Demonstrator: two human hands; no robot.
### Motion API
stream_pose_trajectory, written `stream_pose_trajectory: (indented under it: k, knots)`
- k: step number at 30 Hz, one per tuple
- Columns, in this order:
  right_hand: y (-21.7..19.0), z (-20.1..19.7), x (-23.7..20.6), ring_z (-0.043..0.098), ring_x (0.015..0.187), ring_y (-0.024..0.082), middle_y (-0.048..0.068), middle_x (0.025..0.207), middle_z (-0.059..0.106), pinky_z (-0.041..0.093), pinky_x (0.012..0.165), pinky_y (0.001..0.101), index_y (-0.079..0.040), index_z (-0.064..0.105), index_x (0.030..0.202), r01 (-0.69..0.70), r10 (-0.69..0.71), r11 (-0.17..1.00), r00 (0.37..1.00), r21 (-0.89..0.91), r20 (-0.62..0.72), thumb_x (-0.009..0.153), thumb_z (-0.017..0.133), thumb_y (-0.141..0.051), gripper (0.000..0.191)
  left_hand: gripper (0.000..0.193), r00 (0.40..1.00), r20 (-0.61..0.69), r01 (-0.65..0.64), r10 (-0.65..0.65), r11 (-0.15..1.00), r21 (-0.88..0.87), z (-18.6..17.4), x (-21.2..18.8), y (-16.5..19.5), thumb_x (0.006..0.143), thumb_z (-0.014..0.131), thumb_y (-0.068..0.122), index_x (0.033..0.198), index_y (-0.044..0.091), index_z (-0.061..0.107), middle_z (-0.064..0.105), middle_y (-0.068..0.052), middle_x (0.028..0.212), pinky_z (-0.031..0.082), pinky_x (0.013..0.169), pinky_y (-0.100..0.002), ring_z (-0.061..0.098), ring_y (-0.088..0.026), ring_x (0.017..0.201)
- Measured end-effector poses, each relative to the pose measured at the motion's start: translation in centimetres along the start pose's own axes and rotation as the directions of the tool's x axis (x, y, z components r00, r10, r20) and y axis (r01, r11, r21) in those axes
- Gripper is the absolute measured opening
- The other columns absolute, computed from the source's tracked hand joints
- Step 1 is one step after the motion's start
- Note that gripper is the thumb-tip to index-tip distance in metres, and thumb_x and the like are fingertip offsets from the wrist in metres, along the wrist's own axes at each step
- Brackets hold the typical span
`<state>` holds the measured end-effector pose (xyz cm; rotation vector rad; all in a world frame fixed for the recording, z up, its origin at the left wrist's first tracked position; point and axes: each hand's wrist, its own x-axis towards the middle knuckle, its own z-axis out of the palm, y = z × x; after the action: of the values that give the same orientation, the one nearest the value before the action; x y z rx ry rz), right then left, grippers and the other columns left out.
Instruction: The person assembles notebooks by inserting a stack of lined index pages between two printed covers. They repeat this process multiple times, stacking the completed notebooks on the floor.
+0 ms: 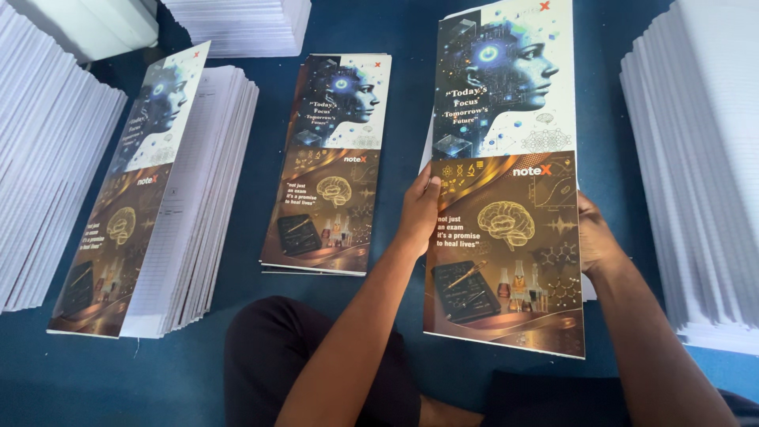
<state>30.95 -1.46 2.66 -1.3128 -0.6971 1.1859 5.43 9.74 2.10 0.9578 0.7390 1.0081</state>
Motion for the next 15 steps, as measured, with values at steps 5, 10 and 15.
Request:
stream_pose_trajectory:
  k: [5,10,15]
  knots:
    - [-0.14,-0.01,-0.14,0.07,0.071,0.011,0.006,0.095,0.073,0.06,0.052,0.0245,-0.009,0.069,0.118,-0.014,0.014,1.0,1.0,-0.017,-0.021,0.094,0.065,-0.007,0.024,0.047,1.0,-0.003,-0.007,0.007,1.0,-0.001,0.09,-0.09,0.06,0.109,0.039,0.015,0.155,0.007,0.041,0.063,-0.011,0.133,0.053,0.096,-0.029,0.064,-0.014,0.112]
    - [-0.05,-0.14,-0.13,0.07,0.071,0.011,0.007,0.095,0.073,0.06,0.052,0.0247,-0.008,0.069,0.118,0.006,-0.007,1.0,1.0,0.004,0.006,0.093,0.066,-0.005,0.025,0.047,1.0,0.003,-0.014,0.014,1.0,-0.008,0.14,-0.09,0.14,0.109,0.039,0.015,0.155,0.006,0.042,0.064,-0.01,0.131,0.053,0.096,-0.029,0.063,-0.014,0.11]
    - [0.03,-0.36,0.01,0.07,0.072,0.01,0.005,0.095,0.073,0.059,0.052,0.0246,-0.009,0.069,0.119,-0.018,0.017,1.0,1.0,-0.026,-0.023,0.093,0.066,-0.007,0.026,0.046,0.999,-0.002,0.039,-0.039,0.999,-0.021,0.19,-0.16,0.38,0.109,0.037,0.016,0.154,0.007,0.041,0.065,-0.011,0.128,0.054,0.094,-0.03,0.065,-0.015,0.107]
